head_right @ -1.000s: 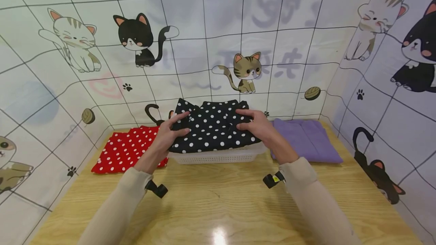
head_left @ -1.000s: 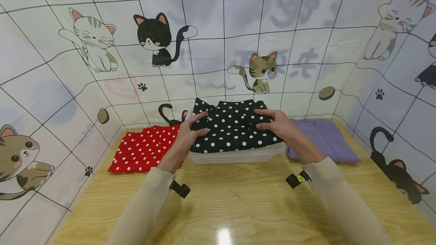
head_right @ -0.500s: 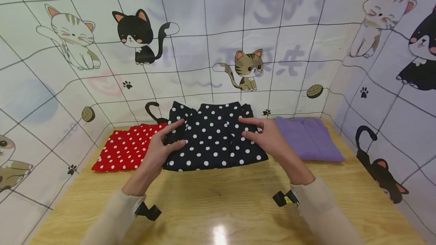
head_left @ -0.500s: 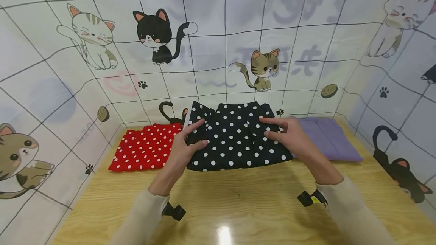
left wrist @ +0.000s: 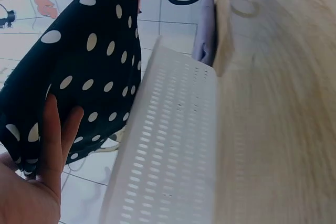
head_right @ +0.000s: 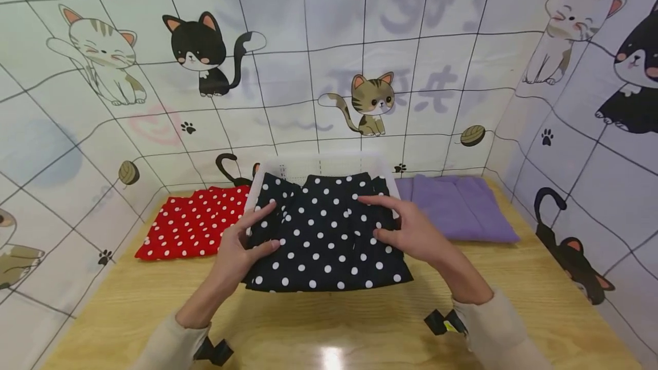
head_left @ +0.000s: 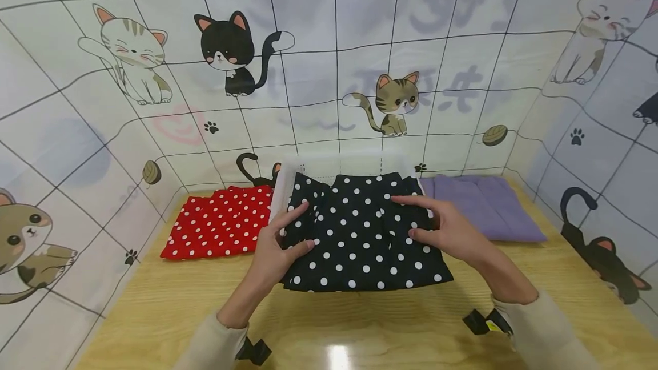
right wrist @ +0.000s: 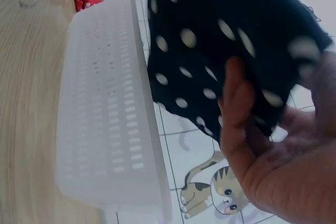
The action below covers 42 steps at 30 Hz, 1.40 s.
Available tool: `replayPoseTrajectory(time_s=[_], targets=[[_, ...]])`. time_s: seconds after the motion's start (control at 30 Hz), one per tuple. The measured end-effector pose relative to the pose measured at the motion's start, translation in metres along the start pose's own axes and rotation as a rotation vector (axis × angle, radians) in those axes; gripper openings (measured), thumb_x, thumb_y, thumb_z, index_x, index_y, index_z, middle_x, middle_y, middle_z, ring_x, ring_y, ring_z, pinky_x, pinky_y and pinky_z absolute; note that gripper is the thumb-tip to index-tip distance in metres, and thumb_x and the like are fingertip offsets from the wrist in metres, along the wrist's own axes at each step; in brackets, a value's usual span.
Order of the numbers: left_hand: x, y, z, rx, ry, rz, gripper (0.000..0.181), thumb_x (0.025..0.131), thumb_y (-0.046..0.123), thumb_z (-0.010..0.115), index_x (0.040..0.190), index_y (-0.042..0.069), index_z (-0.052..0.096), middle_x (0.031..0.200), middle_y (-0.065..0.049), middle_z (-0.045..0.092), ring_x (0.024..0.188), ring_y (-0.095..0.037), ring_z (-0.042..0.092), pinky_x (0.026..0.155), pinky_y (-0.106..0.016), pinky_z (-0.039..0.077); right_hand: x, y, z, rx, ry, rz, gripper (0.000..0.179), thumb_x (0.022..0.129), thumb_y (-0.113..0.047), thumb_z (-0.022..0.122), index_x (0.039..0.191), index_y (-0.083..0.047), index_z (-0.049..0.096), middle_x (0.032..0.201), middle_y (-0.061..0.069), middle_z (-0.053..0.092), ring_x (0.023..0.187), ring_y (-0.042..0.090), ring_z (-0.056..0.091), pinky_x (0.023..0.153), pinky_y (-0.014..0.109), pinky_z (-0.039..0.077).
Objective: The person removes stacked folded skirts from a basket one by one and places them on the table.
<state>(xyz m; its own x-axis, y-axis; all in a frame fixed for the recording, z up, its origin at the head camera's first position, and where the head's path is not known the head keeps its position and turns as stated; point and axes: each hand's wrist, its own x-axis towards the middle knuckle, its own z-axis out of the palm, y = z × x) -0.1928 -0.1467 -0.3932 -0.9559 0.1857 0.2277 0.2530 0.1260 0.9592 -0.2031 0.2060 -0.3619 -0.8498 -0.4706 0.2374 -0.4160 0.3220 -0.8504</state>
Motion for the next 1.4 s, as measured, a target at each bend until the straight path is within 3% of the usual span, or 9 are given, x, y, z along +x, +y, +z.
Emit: replayPoseTrajectory(time_s=[0.1,0.17,0.4,0.57,0.7,0.9,1.03,1.2,1.4], targets=[[-0.003,-0.002,-0.002,0.011,-0.017,-0.005,0.070,0.085,-0.003,0.075,0.149,0.019,0.057,0.159,-0.012,0.041,0.131,-0.037,0.053,0.094,-0.033,0.060,-0.002,0.000,-0.001,-0.033,-0.052,0.001,0.067,0.090,0.001,0.071,0.152,-0.010,0.049,0.139,0.027,0.053,0.040,0.003,0.028,0.040,0.027,0.036],[-0.004,-0.002,-0.004,0.030,-0.048,-0.014,0.070,0.084,-0.001,0.076,0.149,0.020,0.057,0.156,-0.012,0.044,0.132,-0.036,0.051,0.096,-0.033,0.059,-0.002,0.001,-0.002,-0.038,-0.073,0.013,0.068,0.090,0.001,0.072,0.152,-0.011,0.049,0.133,0.026,0.056,0.042,0.003,0.032,0.042,0.026,0.039],[-0.011,0.010,-0.015,0.017,-0.221,-0.085,0.065,0.082,0.002,0.077,0.142,0.022,0.060,0.140,-0.014,0.055,0.118,-0.030,0.061,0.093,-0.034,0.060,-0.003,0.003,-0.007,0.118,-0.163,0.052,0.058,0.091,0.002,0.071,0.146,-0.003,0.052,0.114,0.023,0.071,0.081,0.020,0.077,0.072,0.038,0.064],[-0.011,0.014,-0.018,0.026,-0.270,-0.093,0.062,0.082,0.001,0.076,0.140,0.017,0.063,0.136,-0.016,0.059,0.114,-0.029,0.065,0.092,-0.035,0.061,-0.005,-0.003,-0.011,0.143,-0.171,0.045,0.050,0.090,0.001,0.074,0.138,-0.002,0.059,0.111,0.017,0.075,0.081,0.023,0.078,0.070,0.040,0.064],[-0.012,0.014,-0.016,0.035,-0.240,-0.109,0.061,0.082,0.001,0.076,0.141,0.014,0.064,0.136,-0.016,0.061,0.111,-0.026,0.066,0.090,-0.031,0.061,-0.007,-0.006,-0.010,0.156,-0.181,0.022,0.042,0.091,0.000,0.074,0.131,-0.003,0.061,0.116,0.018,0.070,0.084,0.024,0.078,0.071,0.041,0.064],[-0.013,0.014,-0.010,-0.006,-0.234,-0.127,0.056,0.084,0.002,0.077,0.138,0.010,0.066,0.135,-0.018,0.065,0.107,-0.022,0.069,0.089,-0.030,0.061,-0.010,-0.004,-0.008,0.111,-0.116,0.033,0.014,0.095,-0.005,0.072,0.107,-0.003,0.065,0.100,0.009,0.061,0.079,0.016,0.065,0.068,0.031,0.058],[-0.012,0.016,-0.008,0.034,-0.225,-0.115,0.053,0.085,0.003,0.078,0.137,0.009,0.067,0.135,-0.019,0.066,0.108,-0.023,0.069,0.090,-0.030,0.060,-0.011,-0.004,-0.010,0.067,-0.098,0.065,0.013,0.092,-0.008,0.076,0.098,-0.006,0.065,0.094,0.006,0.060,0.080,0.019,0.060,0.068,0.031,0.056],[-0.013,0.016,-0.009,0.127,-0.233,-0.107,0.047,0.085,0.005,0.079,0.131,0.011,0.071,0.132,-0.016,0.067,0.112,-0.027,0.064,0.092,-0.033,0.059,-0.013,-0.006,-0.011,0.052,-0.161,0.093,0.018,0.089,-0.009,0.079,0.102,-0.007,0.066,0.100,0.013,0.060,0.075,0.017,0.062,0.066,0.031,0.055],[-0.016,0.017,-0.009,0.165,-0.284,-0.080,0.036,0.085,0.005,0.079,0.119,0.013,0.076,0.128,-0.009,0.069,0.119,-0.028,0.057,0.097,-0.041,0.054,-0.015,-0.009,-0.014,0.083,-0.282,0.094,0.039,0.090,-0.006,0.077,0.127,-0.004,0.067,0.106,0.019,0.076,0.066,0.011,0.069,0.061,0.027,0.056]])
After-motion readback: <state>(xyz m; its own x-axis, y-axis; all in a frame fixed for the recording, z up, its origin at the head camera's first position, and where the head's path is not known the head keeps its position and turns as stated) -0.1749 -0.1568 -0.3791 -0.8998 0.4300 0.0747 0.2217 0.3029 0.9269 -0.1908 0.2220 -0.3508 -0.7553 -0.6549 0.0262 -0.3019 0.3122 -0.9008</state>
